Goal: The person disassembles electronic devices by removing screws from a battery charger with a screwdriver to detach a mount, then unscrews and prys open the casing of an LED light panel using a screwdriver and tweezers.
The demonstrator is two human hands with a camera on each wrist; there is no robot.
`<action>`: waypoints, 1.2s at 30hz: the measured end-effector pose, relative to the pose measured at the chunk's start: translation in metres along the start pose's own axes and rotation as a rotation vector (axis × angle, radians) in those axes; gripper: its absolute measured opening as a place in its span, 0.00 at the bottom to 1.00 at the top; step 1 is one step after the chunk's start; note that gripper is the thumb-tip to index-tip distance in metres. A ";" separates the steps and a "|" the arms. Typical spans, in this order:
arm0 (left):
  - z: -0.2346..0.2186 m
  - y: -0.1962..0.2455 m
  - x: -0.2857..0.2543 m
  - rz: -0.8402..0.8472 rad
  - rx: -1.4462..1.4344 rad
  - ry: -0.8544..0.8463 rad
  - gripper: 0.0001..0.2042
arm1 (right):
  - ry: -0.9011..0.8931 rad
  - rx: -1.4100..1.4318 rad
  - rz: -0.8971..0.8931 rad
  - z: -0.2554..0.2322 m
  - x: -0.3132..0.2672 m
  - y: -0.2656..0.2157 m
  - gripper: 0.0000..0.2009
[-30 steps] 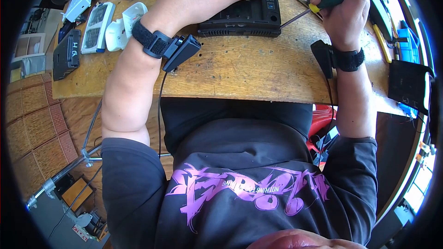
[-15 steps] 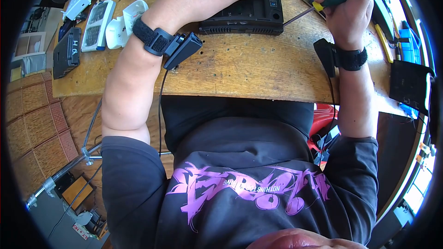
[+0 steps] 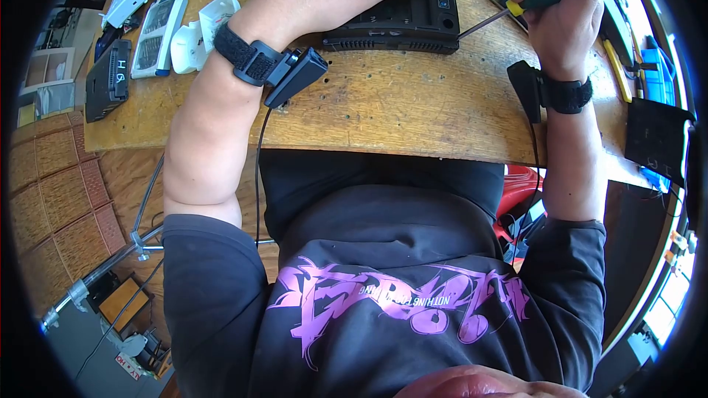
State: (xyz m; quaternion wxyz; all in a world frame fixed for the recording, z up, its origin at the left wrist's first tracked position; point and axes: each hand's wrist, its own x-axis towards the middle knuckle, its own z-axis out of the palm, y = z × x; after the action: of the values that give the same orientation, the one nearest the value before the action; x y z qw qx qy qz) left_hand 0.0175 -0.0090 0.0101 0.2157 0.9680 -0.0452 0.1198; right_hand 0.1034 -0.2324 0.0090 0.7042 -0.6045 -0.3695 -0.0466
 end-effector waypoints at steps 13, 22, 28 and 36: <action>0.001 0.000 -0.001 -0.008 -0.022 -0.034 0.24 | -0.148 -0.224 -0.186 -0.001 -0.010 0.022 0.28; -0.007 0.007 -0.005 -0.005 -0.027 -0.042 0.25 | 0.040 0.057 -0.014 0.004 0.000 0.001 0.30; -0.003 0.002 -0.001 -0.035 -0.028 -0.078 0.25 | 0.056 0.054 -0.003 0.003 -0.001 0.005 0.30; -0.001 0.001 -0.001 -0.020 -0.033 -0.066 0.24 | 0.087 -0.024 -0.100 0.004 -0.002 0.017 0.30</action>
State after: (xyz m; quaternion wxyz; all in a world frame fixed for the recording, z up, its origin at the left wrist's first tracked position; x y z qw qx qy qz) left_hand 0.0161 -0.0090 0.0111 0.2310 0.9682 -0.0448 0.0850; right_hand 0.1089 -0.2249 -0.0063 0.7091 -0.5911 -0.3676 -0.1125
